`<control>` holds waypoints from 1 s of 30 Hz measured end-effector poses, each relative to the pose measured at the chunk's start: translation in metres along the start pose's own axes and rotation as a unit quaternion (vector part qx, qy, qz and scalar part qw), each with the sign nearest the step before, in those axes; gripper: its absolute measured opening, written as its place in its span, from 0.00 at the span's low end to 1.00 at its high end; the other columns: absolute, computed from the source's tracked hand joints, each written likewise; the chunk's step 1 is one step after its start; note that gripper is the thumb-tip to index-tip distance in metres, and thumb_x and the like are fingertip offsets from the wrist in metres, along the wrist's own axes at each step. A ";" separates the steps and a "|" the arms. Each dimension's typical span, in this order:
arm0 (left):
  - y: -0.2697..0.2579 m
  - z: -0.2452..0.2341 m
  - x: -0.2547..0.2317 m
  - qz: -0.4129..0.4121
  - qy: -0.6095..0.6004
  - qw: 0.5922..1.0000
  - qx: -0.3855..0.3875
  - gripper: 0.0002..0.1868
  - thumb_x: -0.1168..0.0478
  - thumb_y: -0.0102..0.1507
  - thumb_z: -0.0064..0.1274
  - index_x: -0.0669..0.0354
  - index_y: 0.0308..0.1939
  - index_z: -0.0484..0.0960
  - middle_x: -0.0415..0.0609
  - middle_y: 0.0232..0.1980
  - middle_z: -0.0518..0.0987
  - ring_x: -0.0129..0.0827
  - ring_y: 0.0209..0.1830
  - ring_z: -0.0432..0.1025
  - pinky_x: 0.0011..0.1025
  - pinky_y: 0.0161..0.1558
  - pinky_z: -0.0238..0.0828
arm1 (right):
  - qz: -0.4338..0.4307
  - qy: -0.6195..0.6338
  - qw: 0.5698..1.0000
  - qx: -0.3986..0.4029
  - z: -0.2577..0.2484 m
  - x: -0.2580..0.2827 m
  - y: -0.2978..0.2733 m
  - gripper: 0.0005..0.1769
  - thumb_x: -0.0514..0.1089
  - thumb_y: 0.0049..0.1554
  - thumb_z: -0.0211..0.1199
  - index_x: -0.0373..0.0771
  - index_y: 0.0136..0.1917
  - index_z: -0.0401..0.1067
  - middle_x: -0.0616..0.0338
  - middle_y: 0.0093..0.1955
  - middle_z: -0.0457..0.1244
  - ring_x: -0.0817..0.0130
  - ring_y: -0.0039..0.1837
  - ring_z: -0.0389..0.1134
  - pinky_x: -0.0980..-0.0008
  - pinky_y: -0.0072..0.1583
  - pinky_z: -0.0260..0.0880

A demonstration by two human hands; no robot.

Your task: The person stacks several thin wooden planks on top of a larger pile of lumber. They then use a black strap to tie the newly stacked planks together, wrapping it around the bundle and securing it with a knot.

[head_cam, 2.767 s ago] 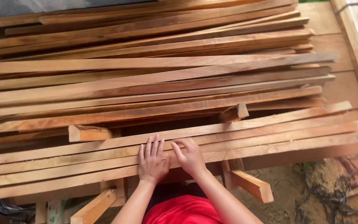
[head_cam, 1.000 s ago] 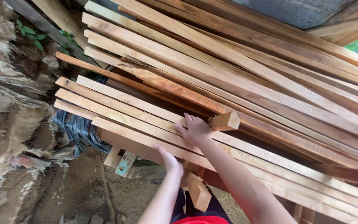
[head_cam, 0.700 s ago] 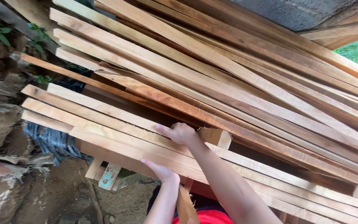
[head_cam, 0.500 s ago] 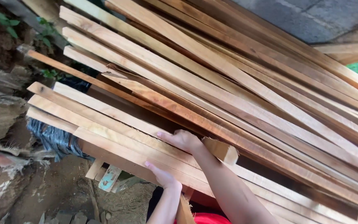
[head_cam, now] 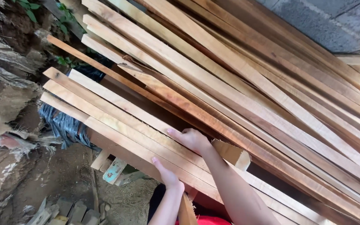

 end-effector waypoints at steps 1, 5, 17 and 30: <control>0.005 -0.002 -0.001 0.000 -0.001 1.000 0.002 0.48 0.28 0.63 0.35 0.47 0.81 0.48 0.46 0.82 0.55 0.39 0.80 0.53 0.40 0.76 0.47 | -0.001 -0.001 1.000 -0.002 -0.003 0.002 0.003 0.69 0.92 0.41 0.47 0.28 0.67 0.72 0.37 0.69 0.65 0.49 0.72 0.66 0.59 0.71 0.64; 0.012 0.003 -0.012 -0.012 -0.027 0.995 0.097 0.49 0.28 0.63 0.36 0.52 0.80 0.53 0.48 0.81 0.59 0.41 0.78 0.56 0.43 0.73 0.52 | -0.008 0.024 1.000 0.012 -0.003 0.020 -0.003 0.69 0.91 0.41 0.50 0.29 0.71 0.67 0.39 0.73 0.61 0.50 0.75 0.62 0.60 0.73 0.59; 0.061 0.010 -0.038 -0.003 -0.047 0.992 0.119 0.46 0.31 0.63 0.40 0.53 0.77 0.58 0.51 0.78 0.63 0.44 0.75 0.60 0.46 0.71 0.57 | -0.030 0.020 0.983 0.180 0.039 0.073 0.069 0.78 0.87 0.36 0.60 0.38 0.83 0.41 0.47 0.86 0.38 0.54 0.86 0.38 0.51 0.80 0.40; 0.033 0.023 -0.100 0.088 0.055 0.994 0.044 0.47 0.38 0.59 0.47 0.51 0.78 0.53 0.53 0.77 0.61 0.47 0.75 0.60 0.51 0.71 0.60 | -0.056 -0.004 0.988 0.143 0.035 0.092 0.075 0.75 0.88 0.39 0.56 0.39 0.83 0.44 0.44 0.85 0.40 0.50 0.85 0.40 0.47 0.79 0.41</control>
Point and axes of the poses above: each hand's wrist, its own y-axis towards the middle knuckle, its own z-axis out of the palm, x = y × z, the point moved 9 cm from there along y, towards the middle knuckle
